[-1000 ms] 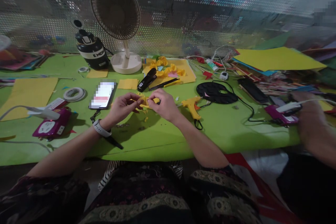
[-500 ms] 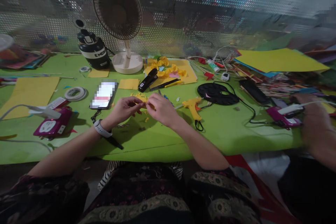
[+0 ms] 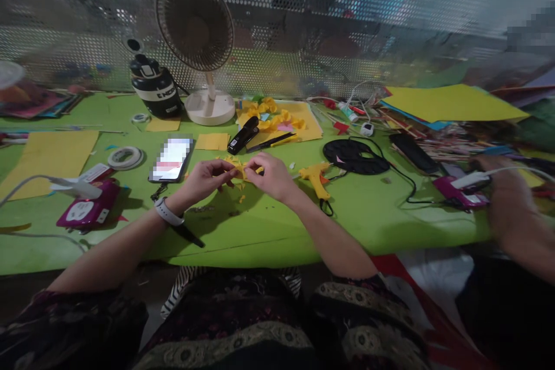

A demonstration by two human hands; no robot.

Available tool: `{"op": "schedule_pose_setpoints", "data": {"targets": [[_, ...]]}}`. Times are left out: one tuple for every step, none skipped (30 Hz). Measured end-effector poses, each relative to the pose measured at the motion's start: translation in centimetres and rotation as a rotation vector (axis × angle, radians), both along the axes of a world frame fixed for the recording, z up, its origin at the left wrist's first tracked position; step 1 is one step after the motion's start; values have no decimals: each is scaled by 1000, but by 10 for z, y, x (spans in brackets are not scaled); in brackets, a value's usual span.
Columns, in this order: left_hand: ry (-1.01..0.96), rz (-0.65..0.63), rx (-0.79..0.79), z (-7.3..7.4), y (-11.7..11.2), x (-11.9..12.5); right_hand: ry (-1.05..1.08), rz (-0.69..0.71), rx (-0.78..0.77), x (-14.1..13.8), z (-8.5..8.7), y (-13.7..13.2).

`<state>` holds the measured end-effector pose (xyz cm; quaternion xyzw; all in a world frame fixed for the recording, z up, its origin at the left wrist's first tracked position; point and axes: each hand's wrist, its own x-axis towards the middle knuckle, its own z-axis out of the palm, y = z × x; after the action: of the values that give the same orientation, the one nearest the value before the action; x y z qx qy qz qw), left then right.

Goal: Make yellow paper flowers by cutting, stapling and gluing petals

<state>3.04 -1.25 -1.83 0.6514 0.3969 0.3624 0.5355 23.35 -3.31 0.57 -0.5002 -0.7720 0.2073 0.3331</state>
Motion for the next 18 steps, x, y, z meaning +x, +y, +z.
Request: {"op": "schedule_pose_setpoints", "data": {"targets": [[-1,5,-14,-1,1,0,-10,-16,-19,1,2,0],[1,14,-20,-1,1,0,-28,-31,-44,4,5,0],[6,30,-20,-2,1,0,-54,-45,-72,7,8,0],[13,51,-17,-2,2,-1,-85,-63,-98,13,11,-1],[20,76,-14,-2,2,-1,-121,-87,-118,20,15,-2],[26,102,-14,-1,3,-1,-159,-122,-127,29,18,-4],[29,126,-17,-1,3,-2,-197,-171,-127,40,20,-6],[30,149,-23,0,3,-2,-249,-228,-128,52,22,-10],[29,171,-34,0,4,-2,-313,-300,-114,64,22,-14],[25,189,-47,0,4,-2,-392,-378,-95,77,22,-18],[19,203,-61,0,4,-2,-466,-463,-91,88,20,-23],[10,210,-74,1,4,-2,-538,-513,-100,98,18,-28],[0,213,-85,0,5,-2,-604,-535,-144,106,15,-32],[-11,212,-93,0,5,-2,-658,-552,-214,111,11,-36],[-23,211,-96,-1,5,-2,-707,-543,-259,115,6,-39],[-34,211,-99,-1,6,-1,-752,-545,-285,116,2,-42],[-46,212,-100,-3,6,-1,-787,-554,-297,115,-2,-43],[-57,211,-103,-4,7,-1,-812,-573,-292,114,-6,-43]]}}
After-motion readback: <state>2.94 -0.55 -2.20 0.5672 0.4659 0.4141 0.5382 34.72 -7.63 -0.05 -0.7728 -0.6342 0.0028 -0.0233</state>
